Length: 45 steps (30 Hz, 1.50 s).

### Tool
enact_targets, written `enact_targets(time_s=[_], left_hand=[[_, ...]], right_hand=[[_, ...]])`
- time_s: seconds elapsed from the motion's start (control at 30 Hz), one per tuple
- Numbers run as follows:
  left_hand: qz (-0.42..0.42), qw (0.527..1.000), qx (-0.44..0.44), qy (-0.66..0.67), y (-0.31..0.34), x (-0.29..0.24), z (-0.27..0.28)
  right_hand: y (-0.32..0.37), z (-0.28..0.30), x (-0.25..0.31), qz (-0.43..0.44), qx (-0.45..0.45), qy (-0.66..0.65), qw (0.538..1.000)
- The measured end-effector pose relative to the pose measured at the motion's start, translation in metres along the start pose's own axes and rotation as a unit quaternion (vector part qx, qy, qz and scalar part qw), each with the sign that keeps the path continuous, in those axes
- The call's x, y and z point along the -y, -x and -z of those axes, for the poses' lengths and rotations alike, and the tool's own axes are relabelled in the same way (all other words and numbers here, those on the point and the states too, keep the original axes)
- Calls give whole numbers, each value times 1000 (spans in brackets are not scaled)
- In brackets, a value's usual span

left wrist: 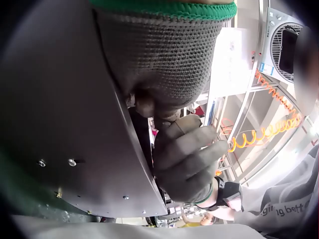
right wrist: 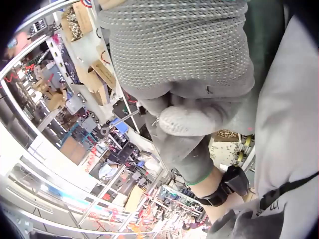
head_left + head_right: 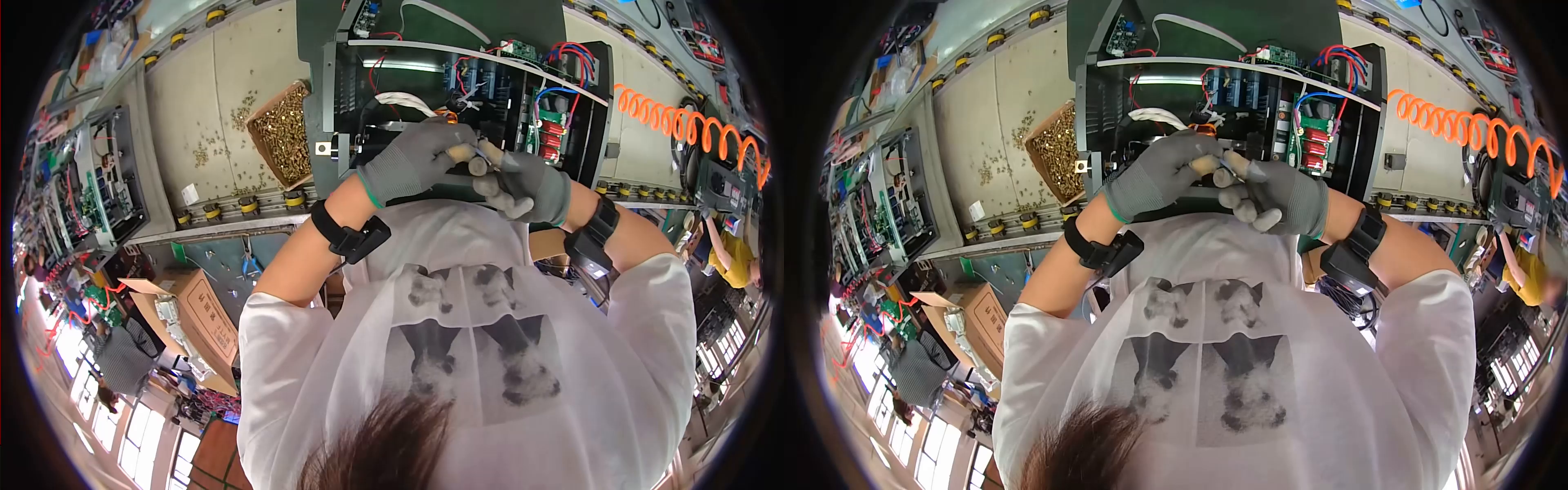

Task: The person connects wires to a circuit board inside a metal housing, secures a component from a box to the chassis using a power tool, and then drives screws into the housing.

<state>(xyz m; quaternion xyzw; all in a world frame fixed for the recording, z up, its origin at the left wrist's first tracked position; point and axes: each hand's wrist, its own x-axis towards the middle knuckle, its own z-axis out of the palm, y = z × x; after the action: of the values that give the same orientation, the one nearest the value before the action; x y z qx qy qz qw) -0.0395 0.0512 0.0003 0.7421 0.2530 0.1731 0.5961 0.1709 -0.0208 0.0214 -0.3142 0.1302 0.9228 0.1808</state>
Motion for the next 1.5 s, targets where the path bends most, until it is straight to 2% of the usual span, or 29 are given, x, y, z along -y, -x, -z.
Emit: enact_targets(time_s=[0.03,0.17,0.23,0.27,0.33,0.37,0.4,0.43,0.5,0.53,0.6,0.67,0.7,0.73,0.8,0.83,0.9,0.93,0.97,1.0,1.03,1.1,1.13,1.2,1.33,1.4,1.43,1.47,1.5], left_hand=[[2,999,28,-16,0,0,3],[-32,997,61,-31,2,-5,15],[-39,985,134,-99,-2,-7,24],[-38,985,137,-98,-3,-6,28],[-19,985,163,-48,-6,-5,33],[-19,985,165,-48,-8,1,31],[-16,987,162,10,-7,7,26],[-12,985,158,68,-7,11,22],[-16,988,149,47,-5,14,20],[-18,989,141,28,-3,13,19],[-39,990,133,-5,-2,14,17],[-63,990,123,-41,-3,10,17],[-69,983,119,-123,-2,2,17],[-75,970,113,-203,-2,-5,17],[-81,965,105,-225,-3,-10,18],[-85,960,96,-248,-3,-11,18],[-102,963,76,-238,0,-4,16],[-118,965,57,-227,1,0,14],[-118,965,58,-228,3,1,14],[-107,968,58,-218,3,2,15],[-96,972,56,-209,3,2,15],[-92,974,61,-197,2,2,18],[-86,977,65,-184,2,3,19],[-103,980,53,-161,1,8,19],[-119,984,55,-117,1,15,18],[-122,985,61,-110,0,13,18],[-124,985,66,-103,-1,11,18],[-127,984,69,-104,-4,6,19],[-65,989,104,-88,-8,-2,21]], right_hand=[[0,0,-1,-14,56,-41,997],[-8,9,10,-4,108,10,994],[-5,-3,20,-20,31,211,977],[-1,-14,27,-45,-26,244,968],[3,-24,36,-36,-21,306,951],[3,-26,40,-27,-17,371,928],[-1,-27,43,-19,-66,464,883],[0,-32,44,-20,-66,463,884],[-1,-47,49,-39,-139,692,707],[-3,-46,47,-39,-141,688,711],[-5,-43,44,63,-146,815,558],[-3,-39,36,108,-159,823,535],[-3,-36,30,151,-170,829,510],[-3,-33,25,152,-171,828,512],[-1,-26,18,210,-206,821,489],[0,-24,18,211,-207,821,489],[3,-21,20,121,-195,739,633],[5,-13,26,123,-195,738,634],[8,-1,36,-24,-107,465,878],[9,-2,40,-166,0,117,979],[11,-6,33,-164,0,118,979],[13,-21,10,37,-113,320,940],[13,-22,6,38,-113,320,940],[11,-23,-1,144,-137,345,917],[12,-26,-3,152,-180,374,897],[12,-31,-2,133,-250,431,857],[12,-31,-2,135,-251,428,858],[12,-31,0,152,-263,474,826],[13,-29,3,168,-275,519,792]])
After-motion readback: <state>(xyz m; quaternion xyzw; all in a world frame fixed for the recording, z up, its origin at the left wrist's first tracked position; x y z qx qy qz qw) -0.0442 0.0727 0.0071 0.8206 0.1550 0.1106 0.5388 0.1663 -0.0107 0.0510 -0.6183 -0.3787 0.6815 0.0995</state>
